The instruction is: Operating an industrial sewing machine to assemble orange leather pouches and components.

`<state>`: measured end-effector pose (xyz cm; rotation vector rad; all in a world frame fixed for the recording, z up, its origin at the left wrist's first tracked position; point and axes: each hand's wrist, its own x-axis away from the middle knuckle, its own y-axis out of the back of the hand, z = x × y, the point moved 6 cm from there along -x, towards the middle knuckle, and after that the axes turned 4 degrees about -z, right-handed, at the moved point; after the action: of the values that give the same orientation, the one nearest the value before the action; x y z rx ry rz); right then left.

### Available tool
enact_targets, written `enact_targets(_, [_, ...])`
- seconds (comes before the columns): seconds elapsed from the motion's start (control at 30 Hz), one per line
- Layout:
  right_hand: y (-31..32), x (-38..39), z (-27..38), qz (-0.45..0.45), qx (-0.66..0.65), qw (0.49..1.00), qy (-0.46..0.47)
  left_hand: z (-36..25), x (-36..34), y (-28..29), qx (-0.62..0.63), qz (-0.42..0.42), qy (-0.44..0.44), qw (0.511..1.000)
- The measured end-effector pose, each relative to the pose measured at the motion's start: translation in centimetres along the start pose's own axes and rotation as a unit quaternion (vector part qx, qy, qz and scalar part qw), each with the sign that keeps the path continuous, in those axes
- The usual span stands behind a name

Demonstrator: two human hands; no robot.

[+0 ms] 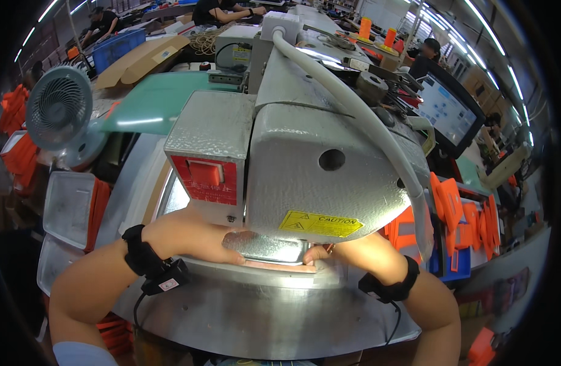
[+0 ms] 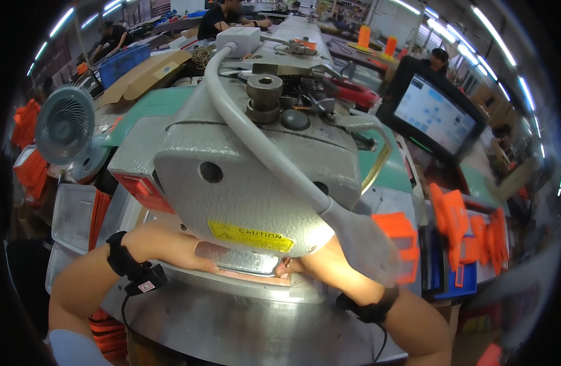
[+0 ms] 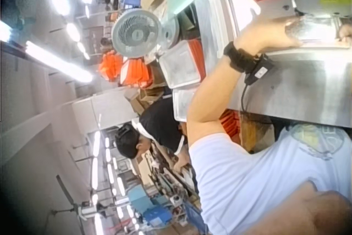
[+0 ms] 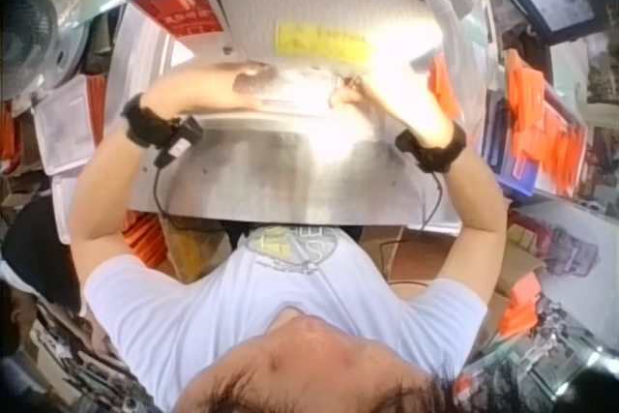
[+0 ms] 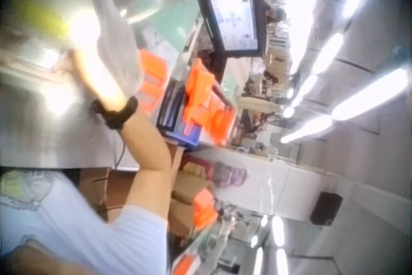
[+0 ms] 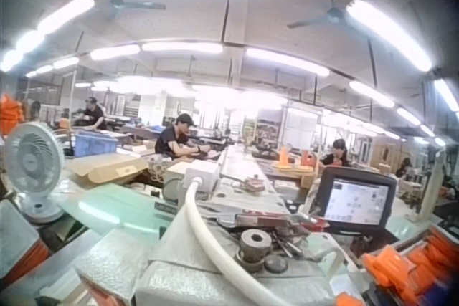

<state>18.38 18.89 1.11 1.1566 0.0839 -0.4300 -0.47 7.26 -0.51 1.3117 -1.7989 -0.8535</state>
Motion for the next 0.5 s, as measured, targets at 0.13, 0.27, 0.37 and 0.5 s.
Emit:
enact_targets(0.13, [0.1, 0.1, -1.4, 0.015, 0.007, 1.000, -0.013, 0.6, -0.3, 0.8, 0.035, 0.036, 0.092, 0.995])
enact_targets(0.27, [0.3, 1.0, -3.2, 0.026, 0.016, 0.999, -0.029, 0.8, 0.1, 1.2, 0.166, -0.022, 0.102, 0.981])
enact_targets(0.37, [0.3, 1.5, -4.1, 0.035, 0.025, 0.998, -0.035, 0.5, -0.3, 0.8, 0.128, -0.014, 0.124, 0.984])
enact_targets(0.5, [0.6, 2.4, -5.0, 0.050, 0.042, 0.997, -0.044, -0.4, -1.1, 0.3, 0.131, -0.001, 0.071, 0.989])
